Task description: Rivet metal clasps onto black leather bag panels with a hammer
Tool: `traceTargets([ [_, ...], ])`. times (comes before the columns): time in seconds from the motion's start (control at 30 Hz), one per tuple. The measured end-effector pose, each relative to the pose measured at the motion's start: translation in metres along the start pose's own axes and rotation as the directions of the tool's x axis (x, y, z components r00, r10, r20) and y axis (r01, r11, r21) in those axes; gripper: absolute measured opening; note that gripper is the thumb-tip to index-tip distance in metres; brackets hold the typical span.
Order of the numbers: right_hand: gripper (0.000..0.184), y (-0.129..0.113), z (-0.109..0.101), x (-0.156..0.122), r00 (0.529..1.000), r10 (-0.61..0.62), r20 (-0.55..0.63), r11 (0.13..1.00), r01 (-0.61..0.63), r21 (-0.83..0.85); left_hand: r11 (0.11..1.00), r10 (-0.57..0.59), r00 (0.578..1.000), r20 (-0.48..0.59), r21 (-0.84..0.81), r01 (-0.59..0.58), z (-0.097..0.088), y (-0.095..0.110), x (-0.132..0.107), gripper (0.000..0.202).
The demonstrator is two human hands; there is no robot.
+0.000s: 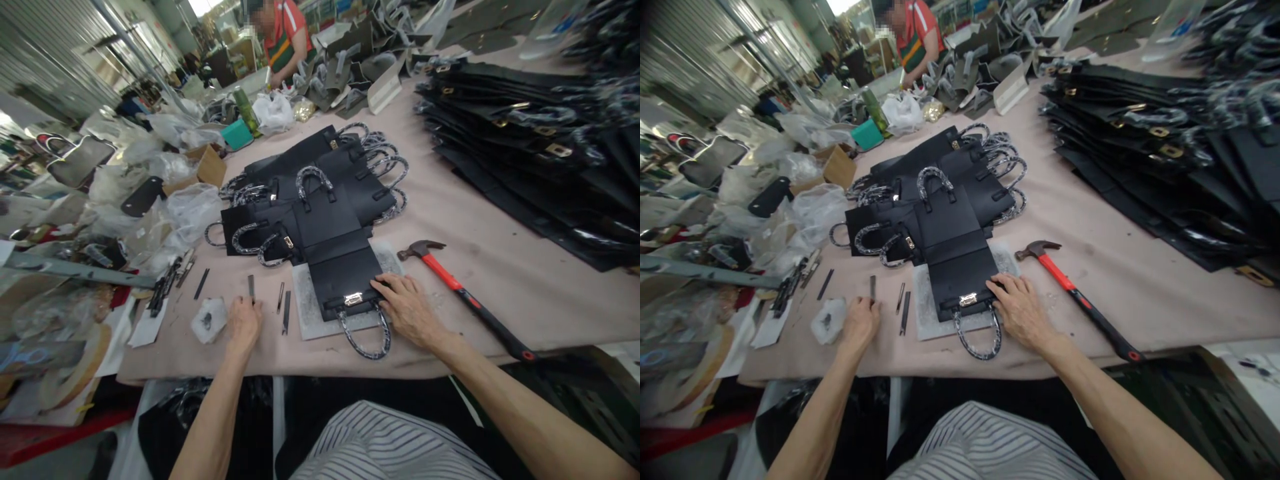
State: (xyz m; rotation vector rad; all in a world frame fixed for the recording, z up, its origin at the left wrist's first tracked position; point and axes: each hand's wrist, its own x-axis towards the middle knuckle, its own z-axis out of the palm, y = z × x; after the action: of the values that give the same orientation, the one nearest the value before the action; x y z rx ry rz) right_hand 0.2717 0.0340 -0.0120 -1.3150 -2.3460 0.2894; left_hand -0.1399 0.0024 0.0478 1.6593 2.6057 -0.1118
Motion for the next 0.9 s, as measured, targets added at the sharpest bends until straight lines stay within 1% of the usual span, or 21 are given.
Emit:
traceTargets([
  [0.07, 0.043, 0.001, 0.001, -0.001, 1.0, -0.01, -0.008, 1.0, 0.01, 0.014, 0.991, 0.105, 0.99, -0.094, -0.07, -0.112, 0.003, 0.013, -0.012, 0.026],
  [0.13, 0.04, 0.003, 0.002, -0.001, 0.999, -0.02, -0.028, 0.999, 0.021, 0.039, 0.964, 0.167, 0.979, -0.121, -0.188, -0.188, 0.004, 0.03, -0.022, 0.022],
  [0.2, 0.035, 0.006, 0.003, -0.001, 0.999, -0.026, -0.047, 0.997, 0.03, 0.067, 0.907, 0.258, 0.954, -0.155, -0.302, -0.294, 0.004, 0.049, -0.032, 0.017],
  [0.23, 0.032, 0.008, 0.004, 0.0, 0.998, -0.029, -0.053, 0.996, 0.034, 0.079, 0.862, 0.329, 0.927, -0.18, -0.345, -0.372, 0.004, 0.06, -0.037, 0.014],
  [0.27, 0.03, 0.009, 0.005, 0.001, 0.998, -0.034, -0.053, 0.995, 0.039, 0.088, 0.807, 0.408, 0.889, -0.207, -0.375, -0.457, 0.003, 0.071, -0.043, 0.013],
  [0.33, 0.027, 0.012, 0.004, 0.005, 0.997, -0.056, -0.052, 0.993, 0.061, 0.097, 0.695, 0.566, 0.795, -0.22, -0.392, -0.603, 0.002, 0.095, -0.051, 0.014],
  [0.37, 0.027, 0.012, 0.002, 0.008, 0.996, -0.076, -0.051, 0.992, 0.081, 0.094, 0.657, 0.627, 0.751, -0.206, -0.378, -0.653, 0.001, 0.106, -0.054, 0.016],
  [0.43, 0.03, 0.011, -0.004, 0.014, 0.99, -0.135, -0.037, 0.988, 0.137, 0.069, 0.627, 0.72, 0.68, -0.136, -0.293, -0.722, -0.002, 0.125, -0.056, 0.016],
  [0.47, 0.032, 0.009, -0.009, 0.018, 0.984, -0.176, -0.01, 0.984, 0.176, 0.042, 0.618, 0.755, 0.649, -0.091, -0.233, -0.751, -0.004, 0.132, -0.056, 0.013],
  [0.53, 0.034, 0.003, -0.021, 0.025, 0.959, -0.269, 0.088, 0.961, 0.274, -0.042, 0.583, 0.81, 0.587, -0.008, -0.111, -0.805, -0.008, 0.14, -0.053, 0.01],
  [0.6, 0.031, -0.004, -0.03, 0.033, 0.914, -0.345, 0.215, 0.915, 0.379, -0.139, 0.521, 0.853, 0.52, 0.047, -0.028, -0.853, -0.013, 0.143, -0.051, 0.015],
  [0.67, 0.023, -0.011, -0.036, 0.04, 0.867, -0.391, 0.309, 0.86, 0.464, -0.214, 0.47, 0.88, 0.471, 0.068, 0.028, -0.882, -0.017, 0.145, -0.053, 0.017],
  [0.73, 0.019, -0.016, -0.036, 0.045, 0.83, -0.422, 0.365, 0.811, 0.526, -0.258, 0.454, 0.885, 0.46, 0.078, 0.078, -0.887, -0.019, 0.149, -0.058, 0.017],
  [0.8, 0.02, -0.019, -0.035, 0.048, 0.798, -0.45, 0.4, 0.778, 0.57, -0.262, 0.457, 0.881, 0.467, 0.081, 0.12, -0.882, -0.018, 0.153, -0.063, 0.018],
  [0.87, 0.022, -0.018, -0.034, 0.049, 0.778, -0.469, 0.419, 0.767, 0.594, -0.245, 0.462, 0.878, 0.473, 0.071, 0.134, -0.877, -0.014, 0.154, -0.065, 0.018],
  [0.9, 0.023, -0.016, -0.033, 0.049, 0.776, -0.471, 0.419, 0.77, 0.594, -0.233, 0.467, 0.877, 0.477, 0.059, 0.128, -0.875, -0.011, 0.151, -0.064, 0.018],
])
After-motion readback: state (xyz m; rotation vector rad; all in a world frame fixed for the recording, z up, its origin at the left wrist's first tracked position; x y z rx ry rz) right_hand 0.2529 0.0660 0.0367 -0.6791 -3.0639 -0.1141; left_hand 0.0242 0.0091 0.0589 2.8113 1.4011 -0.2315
